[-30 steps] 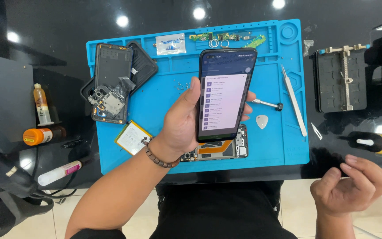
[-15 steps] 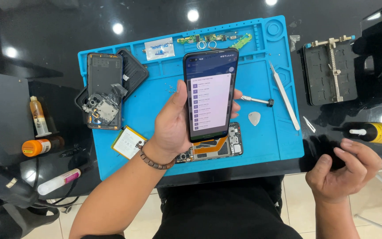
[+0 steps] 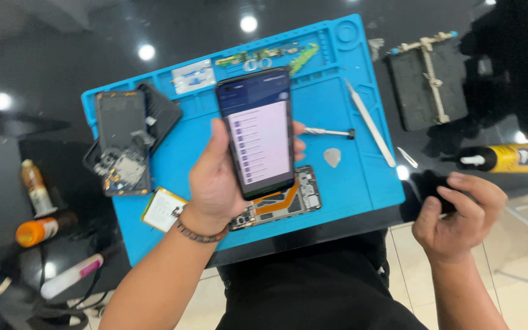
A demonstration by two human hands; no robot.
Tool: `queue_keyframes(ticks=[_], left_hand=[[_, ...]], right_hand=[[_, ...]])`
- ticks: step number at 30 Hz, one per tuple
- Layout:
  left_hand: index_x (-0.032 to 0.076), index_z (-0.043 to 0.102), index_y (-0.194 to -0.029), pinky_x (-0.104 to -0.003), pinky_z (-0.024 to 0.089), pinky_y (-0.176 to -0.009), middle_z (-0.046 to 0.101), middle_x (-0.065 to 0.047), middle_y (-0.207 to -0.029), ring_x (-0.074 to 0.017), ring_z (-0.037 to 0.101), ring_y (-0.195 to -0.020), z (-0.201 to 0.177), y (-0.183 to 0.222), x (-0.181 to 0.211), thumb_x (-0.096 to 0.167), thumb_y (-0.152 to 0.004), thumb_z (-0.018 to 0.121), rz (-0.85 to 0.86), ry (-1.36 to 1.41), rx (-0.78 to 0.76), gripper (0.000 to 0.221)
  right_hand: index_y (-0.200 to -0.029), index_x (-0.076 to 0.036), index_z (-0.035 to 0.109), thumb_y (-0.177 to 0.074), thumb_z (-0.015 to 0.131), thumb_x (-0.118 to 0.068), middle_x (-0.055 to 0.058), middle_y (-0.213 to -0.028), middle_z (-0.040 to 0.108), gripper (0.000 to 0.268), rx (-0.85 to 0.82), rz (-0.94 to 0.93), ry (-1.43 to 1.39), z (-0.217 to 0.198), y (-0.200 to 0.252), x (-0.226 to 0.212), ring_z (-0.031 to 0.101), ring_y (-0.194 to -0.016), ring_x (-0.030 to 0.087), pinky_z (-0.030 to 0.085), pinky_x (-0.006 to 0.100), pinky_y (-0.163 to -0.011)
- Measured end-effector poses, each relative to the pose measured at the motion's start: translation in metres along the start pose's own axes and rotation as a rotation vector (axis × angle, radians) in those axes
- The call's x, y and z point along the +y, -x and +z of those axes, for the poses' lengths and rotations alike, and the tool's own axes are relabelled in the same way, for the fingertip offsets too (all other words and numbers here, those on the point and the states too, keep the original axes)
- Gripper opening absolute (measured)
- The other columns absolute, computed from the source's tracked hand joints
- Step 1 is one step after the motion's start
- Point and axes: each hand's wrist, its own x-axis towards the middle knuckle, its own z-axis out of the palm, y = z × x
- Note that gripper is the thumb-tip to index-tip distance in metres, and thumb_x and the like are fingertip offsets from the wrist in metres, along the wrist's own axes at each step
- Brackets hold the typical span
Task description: The person is working on a disassembled smartphone on a blue work mat. They handle the phone's internal components, including the motherboard and battery, and use a screwdriver. They also use a calculator to perform calculations while holding another smartphone.
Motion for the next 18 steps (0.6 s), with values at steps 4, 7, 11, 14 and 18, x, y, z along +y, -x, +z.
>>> queue_keyframes(ticks=[4, 7, 11, 14, 18], left_hand=[[-0.007, 0.041, -0.152, -0.054, 0.054, -0.105, 0.06, -0.033, -0.133, -0.0438, 0.065, -0.117, 0.012, 0.001, 0.005, 0.047, -0.104, 0.053, -0.023, 0.076, 0.018, 0.073], [-0.003, 0.046, -0.147, -0.05, 0.058, -0.1, 0.066, -0.028, -0.125, -0.0398, 0.068, -0.111, 0.019, 0.001, 0.01, 0.046, -0.104, 0.06, 0.06, -0.077, 0.033, 0.067], [-0.006, 0.046, -0.147, -0.055, 0.055, -0.097, 0.062, -0.03, -0.125, -0.0436, 0.065, -0.11, 0.024, 0.001, 0.014, 0.052, -0.096, 0.062, 0.055, -0.127, 0.203, 0.079], [-0.004, 0.05, -0.145, -0.055, 0.055, -0.095, 0.063, -0.026, -0.122, -0.042, 0.065, -0.106, 0.021, 0.003, 0.014, 0.058, -0.09, 0.066, 0.068, -0.212, 0.31, 0.085], [-0.002, 0.047, -0.147, -0.054, 0.051, -0.099, 0.061, -0.026, -0.123, -0.0405, 0.062, -0.109, 0.018, 0.004, 0.016, 0.055, -0.092, 0.07, 0.049, -0.172, 0.276, 0.083]], right_hand=[[-0.105, 0.001, 0.054, -0.102, 0.058, -0.004, 0.025, -0.109, 0.058, 0.007, 0.061, 0.036, 0.044, -0.005, 0.001, 0.002, 0.062, -0.102, 0.042, 0.048, 0.052, -0.092], [-0.106, 0.001, 0.054, -0.103, 0.055, -0.01, 0.025, -0.107, 0.06, 0.011, 0.14, 0.07, 0.088, -0.018, -0.001, 0.008, 0.061, -0.099, 0.039, 0.048, 0.048, -0.09], [-0.112, 0.001, 0.052, -0.097, 0.052, 0.005, 0.022, -0.114, 0.058, 0.015, 0.28, 0.225, 0.084, -0.038, 0.004, 0.024, 0.058, -0.109, 0.034, 0.05, 0.045, -0.097], [-0.114, 0.003, 0.051, -0.098, 0.048, 0.009, 0.022, -0.114, 0.052, 0.018, 0.372, 0.325, 0.028, -0.049, 0.0, 0.033, 0.056, -0.108, 0.034, 0.052, 0.044, -0.097], [-0.12, 0.001, 0.051, -0.107, 0.043, 0.007, 0.018, -0.12, 0.052, 0.016, 0.417, 0.493, -0.08, -0.054, 0.005, 0.037, 0.058, -0.111, 0.029, 0.056, 0.042, -0.097]])
